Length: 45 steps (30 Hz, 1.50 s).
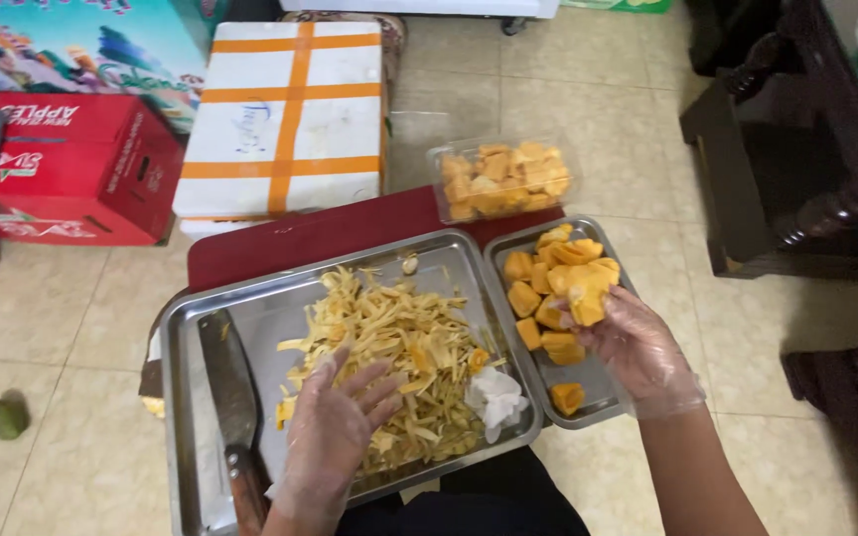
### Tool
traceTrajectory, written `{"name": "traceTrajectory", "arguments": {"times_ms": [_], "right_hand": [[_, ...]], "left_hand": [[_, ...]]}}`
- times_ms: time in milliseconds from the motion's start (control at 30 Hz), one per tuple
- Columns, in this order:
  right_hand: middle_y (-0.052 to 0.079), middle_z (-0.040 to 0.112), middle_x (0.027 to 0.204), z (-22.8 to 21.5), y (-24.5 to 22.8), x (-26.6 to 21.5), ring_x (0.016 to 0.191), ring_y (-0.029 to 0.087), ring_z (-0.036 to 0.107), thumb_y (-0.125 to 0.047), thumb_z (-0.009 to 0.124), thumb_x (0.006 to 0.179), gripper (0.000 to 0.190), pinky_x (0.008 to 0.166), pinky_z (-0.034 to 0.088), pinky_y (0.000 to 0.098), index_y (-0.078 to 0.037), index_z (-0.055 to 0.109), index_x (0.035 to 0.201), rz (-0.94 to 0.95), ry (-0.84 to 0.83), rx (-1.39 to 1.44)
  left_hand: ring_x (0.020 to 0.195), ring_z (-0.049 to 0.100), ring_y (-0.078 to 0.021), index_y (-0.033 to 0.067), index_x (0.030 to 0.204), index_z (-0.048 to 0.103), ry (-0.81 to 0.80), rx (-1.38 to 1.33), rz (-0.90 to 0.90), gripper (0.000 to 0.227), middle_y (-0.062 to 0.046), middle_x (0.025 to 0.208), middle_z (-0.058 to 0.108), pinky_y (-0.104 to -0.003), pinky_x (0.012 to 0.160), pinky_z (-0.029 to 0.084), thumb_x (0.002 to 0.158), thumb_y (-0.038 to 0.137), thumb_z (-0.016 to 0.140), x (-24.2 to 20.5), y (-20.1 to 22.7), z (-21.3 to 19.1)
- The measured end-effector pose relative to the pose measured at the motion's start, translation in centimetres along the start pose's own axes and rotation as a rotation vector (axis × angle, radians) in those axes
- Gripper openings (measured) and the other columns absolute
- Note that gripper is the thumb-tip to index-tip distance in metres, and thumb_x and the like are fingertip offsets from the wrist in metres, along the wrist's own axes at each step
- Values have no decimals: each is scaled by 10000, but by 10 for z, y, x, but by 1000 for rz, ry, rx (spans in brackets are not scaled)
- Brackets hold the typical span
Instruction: Separating jackfruit bulbs from the core and sorting them into trays
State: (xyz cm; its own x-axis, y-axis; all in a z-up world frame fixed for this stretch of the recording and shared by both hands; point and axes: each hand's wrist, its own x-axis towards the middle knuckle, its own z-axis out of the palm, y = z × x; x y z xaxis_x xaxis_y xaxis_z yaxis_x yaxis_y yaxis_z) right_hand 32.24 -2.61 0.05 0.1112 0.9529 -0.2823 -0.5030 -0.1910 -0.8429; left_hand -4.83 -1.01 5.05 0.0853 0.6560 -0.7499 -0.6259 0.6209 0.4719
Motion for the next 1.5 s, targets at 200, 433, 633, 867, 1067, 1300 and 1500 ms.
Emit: {"name": "traceTrajectory", "arguments": {"times_ms": [200, 433, 633, 867, 1067, 1300, 1500], "right_hand": [[154, 725, 1210, -47, -18, -15, 994, 292, 713, -201, 728, 910, 512, 765, 595, 347, -33, 612, 1380, -43, 86, 72], [94, 661, 1096, -75, -22, -28, 978, 227, 644, 26, 764, 823, 480, 835, 541, 318, -50, 667, 1287, -84, 564, -542], [92, 727, 1031, -86, -9, -20, 852, 176, 667, -25, 792, 811, 374, 716, 559, 276, -21, 726, 1179, -11, 597, -790], [29, 715, 1138, -133, -10, 6, 1007, 202, 687, -229, 852, 747, 317, 922, 489, 312, -173, 810, 1056, -47, 535, -1328], [16, 724, 1134, -167, 41, 21, 998, 227, 707, -286, 814, 733, 238, 889, 520, 373, -233, 823, 966, 21, 245, -1681], [145, 670, 1205, -227, 84, 26, 979, 334, 706, -122, 698, 668, 393, 958, 552, 403, -295, 826, 996, -384, 301, -1916], [248, 665, 1306, -152, 26, 5, 1199, 365, 641, -233, 735, 666, 540, 1116, 445, 448, -201, 821, 1199, -320, 383, -1762]], "left_hand": [[1294, 558, -524, 60, 1555, 447, 70, 50, 2, 695, -362, 1460, 557, -579, 1075, 432, 930, 365, 425, -18, 2, 11], [1338, 544, -522, 74, 1463, 468, 77, 19, 37, 607, -346, 1445, 538, -549, 1109, 400, 912, 328, 448, -18, 2, -4], [1277, 554, -474, 81, 1419, 499, 74, 8, 42, 541, -304, 1368, 566, -532, 1087, 408, 938, 326, 451, -17, 0, -10], [1284, 561, -484, 81, 1433, 499, 38, -15, 70, 553, -328, 1364, 561, -520, 1074, 421, 947, 338, 443, -5, -5, -25], [1301, 566, -509, 59, 1438, 488, 74, -1, 70, 592, -350, 1435, 555, -523, 1060, 428, 905, 317, 462, -9, -1, -24], [1222, 600, -478, 84, 1370, 522, 16, -106, 96, 506, -335, 1367, 579, -509, 996, 467, 919, 313, 524, 10, -3, -49], [1215, 612, -465, 91, 1354, 526, 12, -105, 124, 457, -311, 1303, 602, -518, 1022, 475, 950, 305, 521, 9, 3, -56]]}}
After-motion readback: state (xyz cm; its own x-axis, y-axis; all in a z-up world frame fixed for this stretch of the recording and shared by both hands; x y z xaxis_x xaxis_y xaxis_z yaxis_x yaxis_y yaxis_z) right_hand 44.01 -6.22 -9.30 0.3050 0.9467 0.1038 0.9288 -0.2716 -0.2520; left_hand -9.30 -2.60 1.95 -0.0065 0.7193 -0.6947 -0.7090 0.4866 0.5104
